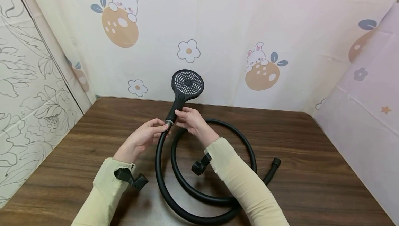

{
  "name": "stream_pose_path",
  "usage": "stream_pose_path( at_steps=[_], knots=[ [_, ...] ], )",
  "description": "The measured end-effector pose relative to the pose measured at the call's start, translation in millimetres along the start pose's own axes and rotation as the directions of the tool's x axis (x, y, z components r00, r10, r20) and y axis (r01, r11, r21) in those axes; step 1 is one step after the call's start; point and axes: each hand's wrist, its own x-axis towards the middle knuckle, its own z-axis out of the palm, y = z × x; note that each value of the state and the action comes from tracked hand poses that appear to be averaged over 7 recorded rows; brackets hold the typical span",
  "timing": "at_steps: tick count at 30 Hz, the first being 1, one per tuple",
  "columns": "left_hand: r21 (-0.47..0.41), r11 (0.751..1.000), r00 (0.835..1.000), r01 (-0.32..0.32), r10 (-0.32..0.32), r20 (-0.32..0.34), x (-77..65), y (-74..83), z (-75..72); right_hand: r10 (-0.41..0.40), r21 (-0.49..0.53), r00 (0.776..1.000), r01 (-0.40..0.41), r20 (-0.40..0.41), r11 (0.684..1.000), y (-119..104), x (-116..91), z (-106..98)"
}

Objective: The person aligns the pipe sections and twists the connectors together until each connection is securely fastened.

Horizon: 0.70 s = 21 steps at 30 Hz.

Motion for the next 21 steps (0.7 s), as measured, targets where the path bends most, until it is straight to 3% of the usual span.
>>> stream_pose_path(
  at_steps=[10,21],
  knots=[
    [0.071,0.997,1.0,0.023,-0.021,-0.015,0.6,-3.2,-4.4,0.018,-0.004,1.0,-0.018,-0.001,1.0,3.9,0.8,-2.4],
    [0.02,1.0,0.998,0.016,-0.015,-0.063,0.7,-23.6,1.0,0.021,-0.024,1.0,-0.021,0.001,0.999,14.8,-1.0,-6.1]
  ],
)
